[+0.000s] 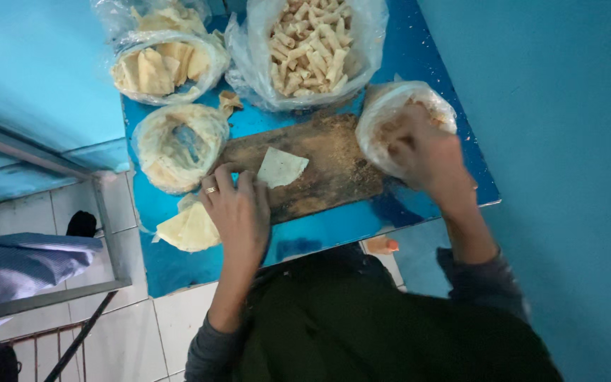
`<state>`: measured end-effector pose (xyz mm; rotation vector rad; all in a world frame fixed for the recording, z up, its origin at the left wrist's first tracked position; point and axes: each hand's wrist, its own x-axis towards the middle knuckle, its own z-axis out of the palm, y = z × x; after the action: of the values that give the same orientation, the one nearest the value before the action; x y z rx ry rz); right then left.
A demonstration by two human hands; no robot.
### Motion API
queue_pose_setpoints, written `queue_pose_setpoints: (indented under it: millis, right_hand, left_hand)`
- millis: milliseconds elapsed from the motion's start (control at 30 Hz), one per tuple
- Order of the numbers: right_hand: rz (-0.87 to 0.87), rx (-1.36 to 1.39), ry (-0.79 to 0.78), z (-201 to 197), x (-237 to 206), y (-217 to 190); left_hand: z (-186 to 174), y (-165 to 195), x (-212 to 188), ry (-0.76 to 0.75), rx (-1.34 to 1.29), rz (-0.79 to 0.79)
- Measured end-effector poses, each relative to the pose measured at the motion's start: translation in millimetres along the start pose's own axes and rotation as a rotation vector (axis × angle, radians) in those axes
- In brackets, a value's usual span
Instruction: The person sits on the floor at a low table and folds thin dough wrappers one at a time, pressing the edges to seal them. Finished folded pieces are placed into a plastic bag with similar folded pieces, and the person occasionally reaches into a bag of brown powder on the table.
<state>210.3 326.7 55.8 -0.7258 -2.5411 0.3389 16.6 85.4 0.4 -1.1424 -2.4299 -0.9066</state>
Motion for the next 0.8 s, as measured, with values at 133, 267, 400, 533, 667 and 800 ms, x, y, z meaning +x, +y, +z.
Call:
queue_pose_setpoints:
  millis: [133, 267, 400, 533, 667, 800]
  right_hand:
    - [0.231, 0.481, 0.13, 1.9, 1.8, -12.9]
    - [-0.125, 0.544, 0.071, 50.3, 10.3, -47.4]
    - [-0.282, 0.391, -0.064, 107.4, 13.5, -79.9]
    - [-0.519, 0.145, -0.055, 114.5, 3.1, -94.6]
    - [-0.57, 0.125, -0.03, 87.9, 4.8, -89.0]
    - [-0.284, 0.213, -0.025, 72.0, 14.0, -79.9]
  left_hand:
    - [3.2, -0.8, -3.2, 0.004, -0.043, 0.011]
    - [9.9, -1.4, -0.9, 0.015, -0.091, 0.01]
    - [14.2, -0.3, -0.9, 0.041, -0.107, 0.027]
    - [18.0, 0.4, 1.3, -0.004, -0.153, -0.013]
    - [20.5, 4.9, 5.7, 0.005, -0.209, 0.004]
    - [16.5, 9.0, 6.5, 0.027, -0.375, 0.002]
